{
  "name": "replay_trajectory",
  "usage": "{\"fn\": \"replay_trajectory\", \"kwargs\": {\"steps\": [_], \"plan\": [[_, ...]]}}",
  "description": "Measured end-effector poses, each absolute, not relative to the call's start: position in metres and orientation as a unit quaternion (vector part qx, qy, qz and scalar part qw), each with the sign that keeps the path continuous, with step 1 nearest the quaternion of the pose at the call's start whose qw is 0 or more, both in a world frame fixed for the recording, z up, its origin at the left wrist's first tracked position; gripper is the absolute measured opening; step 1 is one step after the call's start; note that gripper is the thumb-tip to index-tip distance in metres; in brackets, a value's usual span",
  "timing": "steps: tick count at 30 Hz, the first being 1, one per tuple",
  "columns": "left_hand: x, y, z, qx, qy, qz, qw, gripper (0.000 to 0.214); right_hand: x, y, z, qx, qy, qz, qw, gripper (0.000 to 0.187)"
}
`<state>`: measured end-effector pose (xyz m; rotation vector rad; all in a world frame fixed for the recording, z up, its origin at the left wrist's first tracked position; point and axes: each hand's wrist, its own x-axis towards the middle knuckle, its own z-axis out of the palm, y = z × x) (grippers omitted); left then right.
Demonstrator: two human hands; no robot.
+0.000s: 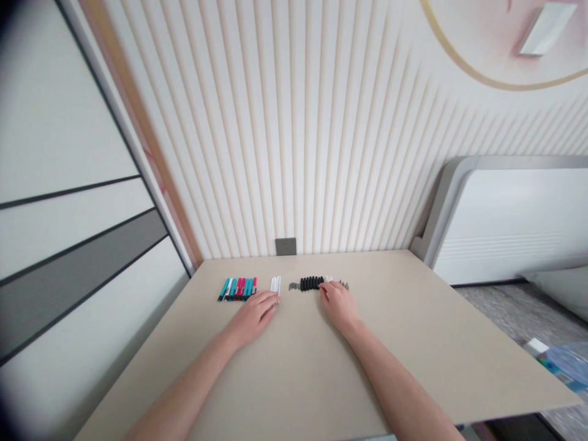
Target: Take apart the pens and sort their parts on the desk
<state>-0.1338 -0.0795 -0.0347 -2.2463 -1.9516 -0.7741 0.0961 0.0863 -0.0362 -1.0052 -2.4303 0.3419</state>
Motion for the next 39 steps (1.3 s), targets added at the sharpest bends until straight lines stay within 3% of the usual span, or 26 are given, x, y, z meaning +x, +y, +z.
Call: {"fn": "replay_trajectory", "kwargs": {"steps": [6,11,39], "plan": [[-0.132,-0.099,-0.016,-0.731,-0.635,-0.250,0.011,0.032,0.091,0.062,-0.031,-0.214,-0.914,0.228,0.260,0.030],[-0.132,-0.103,-0.012,-0.730,-0.642,-0.235,0.003,0.032,0.087,0.047,-0.025,-0.142,-0.925,0.285,0.208,0.028],[-0.135,-0.100,-0.020,-0.738,-0.638,-0.219,-0.008,0.029,0.089,0.047,-0.011,-0.166,-0.911,0.338,0.170,0.032]]}}
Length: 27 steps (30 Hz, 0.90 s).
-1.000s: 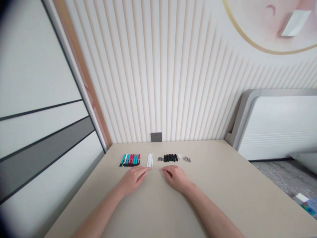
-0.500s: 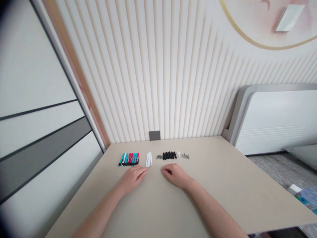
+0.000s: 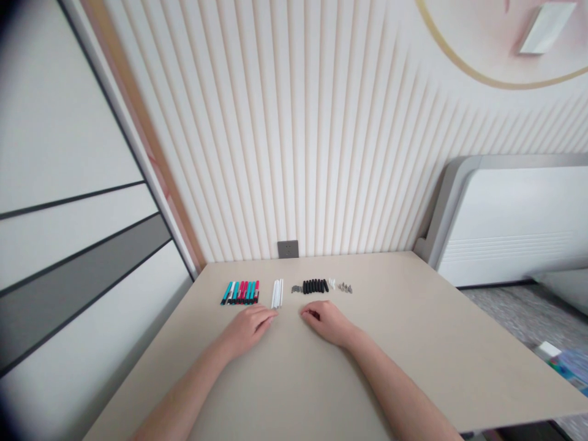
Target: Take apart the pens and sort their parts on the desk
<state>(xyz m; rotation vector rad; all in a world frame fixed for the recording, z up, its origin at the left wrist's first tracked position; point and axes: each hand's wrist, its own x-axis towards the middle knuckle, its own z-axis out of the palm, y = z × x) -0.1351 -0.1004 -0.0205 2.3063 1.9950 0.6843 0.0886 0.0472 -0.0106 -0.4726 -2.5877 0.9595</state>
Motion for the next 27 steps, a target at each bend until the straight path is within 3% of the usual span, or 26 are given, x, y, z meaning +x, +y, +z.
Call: {"fn": "replay_trajectory", "kwargs": {"steps": [27], "plan": [[-0.1352,-0.1017,-0.0178,0.735,0.640,0.223,0.014,0.030,0.0887,0.0491,-0.0127,-0.163,-0.913,0.335,0.168,0.031]]}}
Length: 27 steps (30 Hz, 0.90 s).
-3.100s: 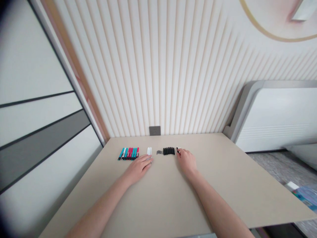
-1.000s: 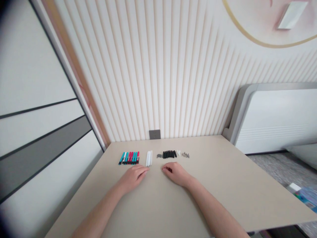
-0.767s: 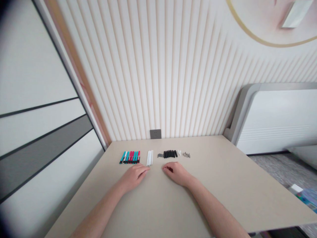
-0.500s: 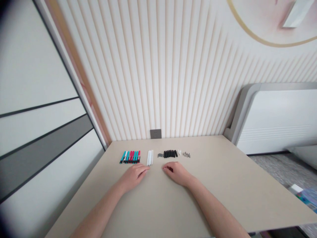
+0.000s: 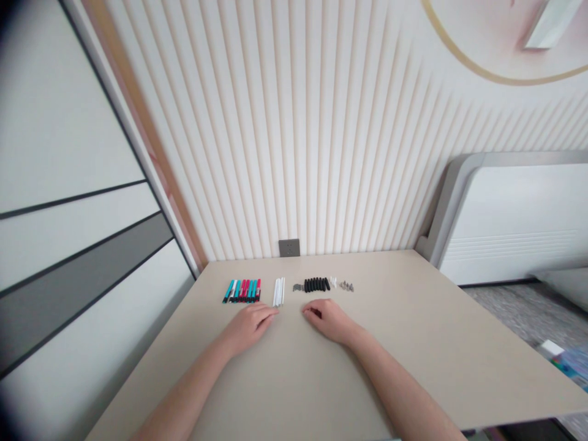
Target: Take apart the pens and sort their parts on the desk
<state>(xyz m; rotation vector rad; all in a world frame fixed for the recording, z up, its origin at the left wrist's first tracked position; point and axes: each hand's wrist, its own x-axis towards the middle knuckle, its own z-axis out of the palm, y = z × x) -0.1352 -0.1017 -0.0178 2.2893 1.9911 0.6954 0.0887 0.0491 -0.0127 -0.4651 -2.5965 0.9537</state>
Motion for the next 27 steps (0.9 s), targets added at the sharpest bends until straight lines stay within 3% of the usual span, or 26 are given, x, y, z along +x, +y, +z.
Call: {"fn": "replay_trajectory", "kwargs": {"steps": [13,20,27], "plan": [[-0.155,-0.097,-0.023,0.612,0.741,0.254,-0.109,0.022,0.091,0.048,-0.010,-0.156,-0.908,0.348,0.173,0.029],[-0.168,-0.101,-0.025,0.545,0.802,0.166,-0.178,0.019,0.092,0.049,-0.011,-0.158,-0.909,0.346,0.170,0.030],[-0.172,-0.102,-0.029,0.515,0.838,0.111,-0.145,0.027,0.092,0.051,-0.012,-0.145,-0.912,0.343,0.172,0.029]]}}
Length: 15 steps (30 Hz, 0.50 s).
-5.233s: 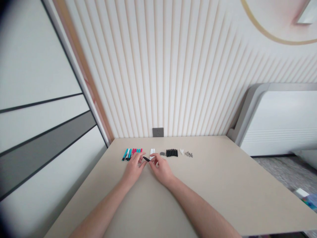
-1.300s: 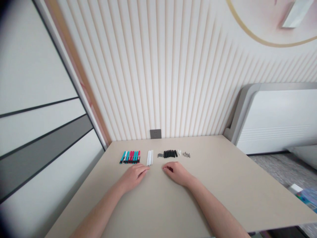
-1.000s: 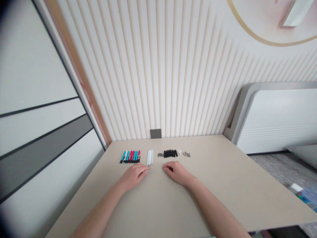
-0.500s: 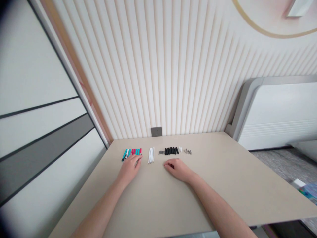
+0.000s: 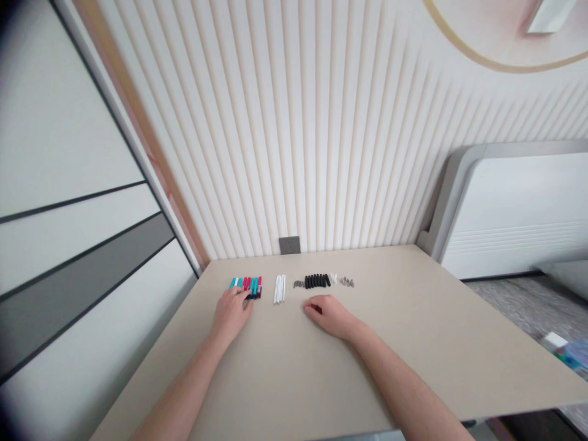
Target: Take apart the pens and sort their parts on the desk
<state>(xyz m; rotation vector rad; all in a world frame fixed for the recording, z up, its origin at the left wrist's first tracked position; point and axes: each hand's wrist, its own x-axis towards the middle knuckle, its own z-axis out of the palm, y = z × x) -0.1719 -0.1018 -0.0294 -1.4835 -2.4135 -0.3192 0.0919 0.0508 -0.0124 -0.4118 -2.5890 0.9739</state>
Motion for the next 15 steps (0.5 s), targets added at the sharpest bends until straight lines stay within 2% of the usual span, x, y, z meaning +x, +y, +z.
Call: {"fn": "replay_trajectory", "kwargs": {"steps": [6,15], "plan": [[-0.165,-0.101,-0.025,-0.533,-0.822,-0.132,0.150,0.031,0.092,0.052,-0.016,-0.150,-0.907,0.352,0.177,0.028],[-0.154,-0.101,-0.019,-0.591,-0.777,-0.158,0.150,0.021,0.091,0.053,-0.018,-0.156,-0.908,0.347,0.176,0.028]]}}
